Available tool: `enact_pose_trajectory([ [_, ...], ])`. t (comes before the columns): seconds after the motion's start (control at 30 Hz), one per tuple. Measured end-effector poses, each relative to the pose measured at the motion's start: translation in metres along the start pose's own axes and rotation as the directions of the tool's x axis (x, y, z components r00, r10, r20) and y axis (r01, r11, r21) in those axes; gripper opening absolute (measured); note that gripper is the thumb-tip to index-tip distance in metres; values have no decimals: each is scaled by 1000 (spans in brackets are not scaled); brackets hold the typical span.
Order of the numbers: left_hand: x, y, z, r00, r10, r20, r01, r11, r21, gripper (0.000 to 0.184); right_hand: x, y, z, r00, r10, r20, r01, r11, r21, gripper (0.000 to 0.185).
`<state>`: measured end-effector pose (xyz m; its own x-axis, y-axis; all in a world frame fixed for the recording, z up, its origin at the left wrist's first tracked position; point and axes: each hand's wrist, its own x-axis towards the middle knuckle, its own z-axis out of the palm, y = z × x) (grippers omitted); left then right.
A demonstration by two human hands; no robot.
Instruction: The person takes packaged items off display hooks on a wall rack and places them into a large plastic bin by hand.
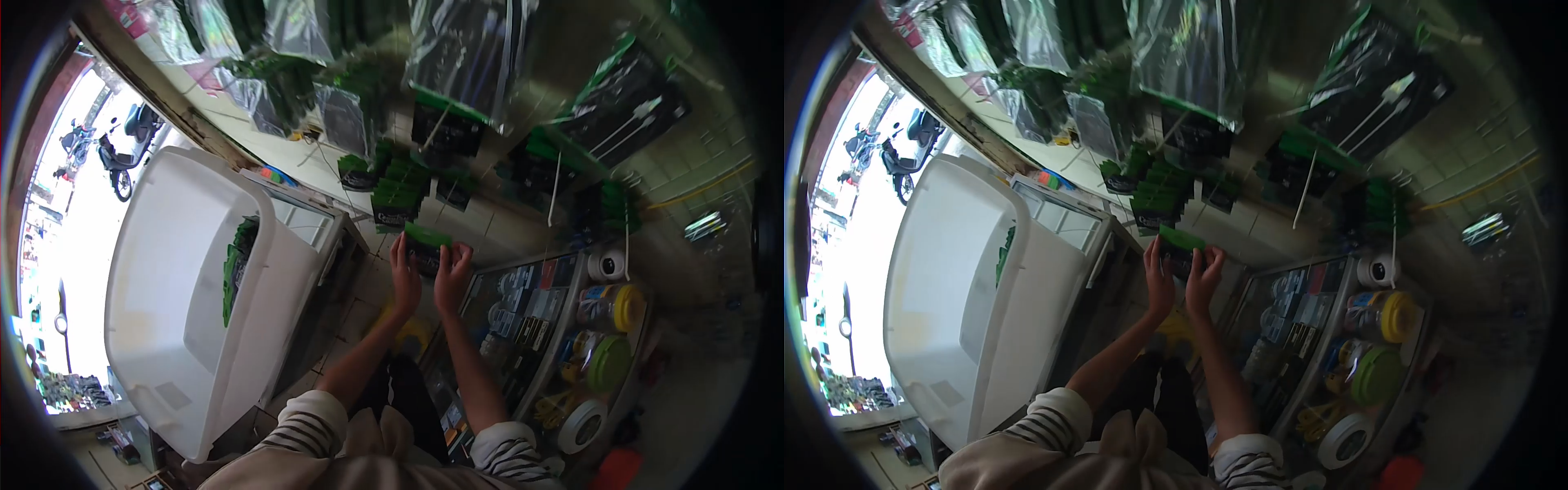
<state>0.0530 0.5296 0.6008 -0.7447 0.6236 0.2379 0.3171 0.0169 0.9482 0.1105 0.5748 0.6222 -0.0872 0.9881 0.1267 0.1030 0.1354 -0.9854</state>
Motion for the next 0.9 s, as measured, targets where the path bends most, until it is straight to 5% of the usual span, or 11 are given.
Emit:
enact_pose_trajectory([
  [0.1,2,32,-22,999,29,-26,-28,999,25,43,-10,-43,-2,1000,19,24,-19,1000,-13,22],
  [0.27,9,91,-70,988,105,-111,-98,992,74,44,-22,-111,-5,990,46,134,-75,971,225,20],
  [0.53,29,132,-155,961,124,-247,-147,986,-76,53,-30,-196,45,926,-99,364,-86,884,460,20],
  [0.9,51,123,-312,774,30,-632,-166,974,-157,53,-104,-259,208,593,-330,734,-169,841,515,22],
])
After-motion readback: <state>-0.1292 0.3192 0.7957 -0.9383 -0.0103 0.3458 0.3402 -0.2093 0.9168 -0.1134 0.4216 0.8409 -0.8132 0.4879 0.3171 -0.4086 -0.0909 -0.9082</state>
